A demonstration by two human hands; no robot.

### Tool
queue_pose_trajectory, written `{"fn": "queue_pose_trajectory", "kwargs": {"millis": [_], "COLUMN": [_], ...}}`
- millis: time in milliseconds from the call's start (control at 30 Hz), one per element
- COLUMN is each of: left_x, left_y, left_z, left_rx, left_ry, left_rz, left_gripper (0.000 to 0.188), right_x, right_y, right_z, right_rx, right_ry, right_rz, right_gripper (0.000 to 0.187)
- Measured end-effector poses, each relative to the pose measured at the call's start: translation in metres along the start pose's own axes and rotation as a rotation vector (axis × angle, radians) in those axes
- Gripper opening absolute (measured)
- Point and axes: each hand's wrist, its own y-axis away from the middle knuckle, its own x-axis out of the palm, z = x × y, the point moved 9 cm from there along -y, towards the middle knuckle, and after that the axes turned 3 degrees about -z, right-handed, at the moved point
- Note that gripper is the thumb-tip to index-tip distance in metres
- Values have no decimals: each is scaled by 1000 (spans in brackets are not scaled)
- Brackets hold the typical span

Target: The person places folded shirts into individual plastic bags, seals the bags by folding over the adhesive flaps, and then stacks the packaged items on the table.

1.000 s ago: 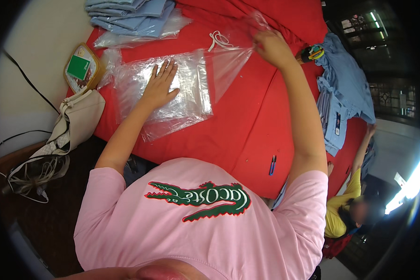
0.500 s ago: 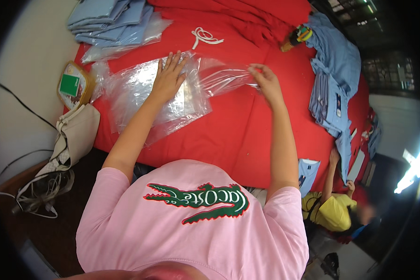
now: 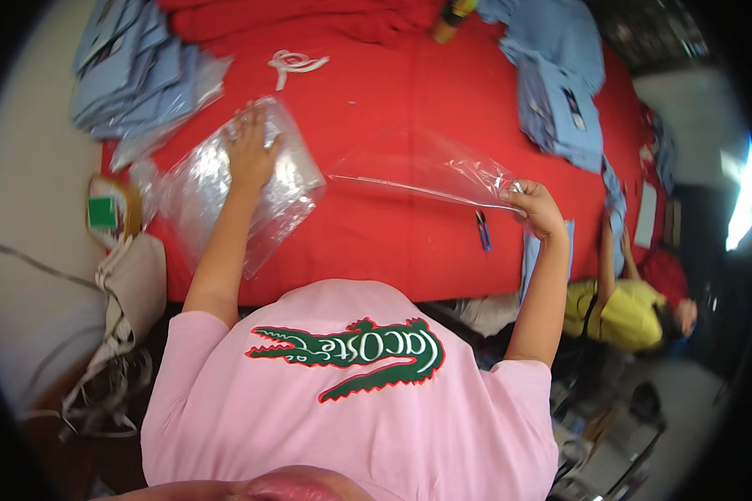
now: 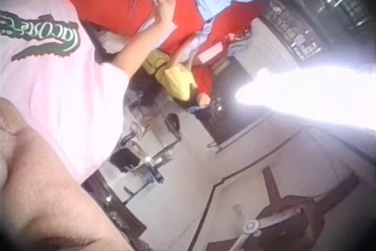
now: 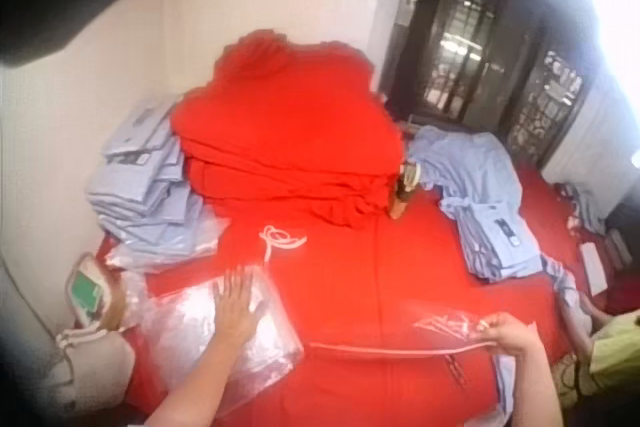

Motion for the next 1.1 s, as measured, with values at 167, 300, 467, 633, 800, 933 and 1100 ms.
{"fn": "queue_pose_trajectory", "kwargs": {"millis": [167,300,467,633,800,933,1100], "left_x": [33,31,-72,-36,11,50,107], "left_y": [9,-13,7,141,320,383,392], "left_z": [34,61,-125,-335,-504,-564,-639], "left_rx": [-6,-94,100,-137,-217,-367,-453], "left_ry": [47,225,877,1521,1438,1392,1584], "left_rz": [-18,-47,-212,865,1734,1799,1423], "left_gripper": [90,74,39,39,57,67,80], "right_x": [-51,-56,-36,-14,-20,-55,-75], "right_y": [144,235,348,423,442,429,435], "right_z": [-79,-227,-526,-667,-675,-652,-683], "right_rx": [114,328,665,955,727,642,649], "right_ry": [-172,-282,-210,-88,-283,-483,-283], "right_rz": [-49,-58,-441,-477,-423,-586,-474], "right_gripper": [13,24,19,15,11,15,24]}}
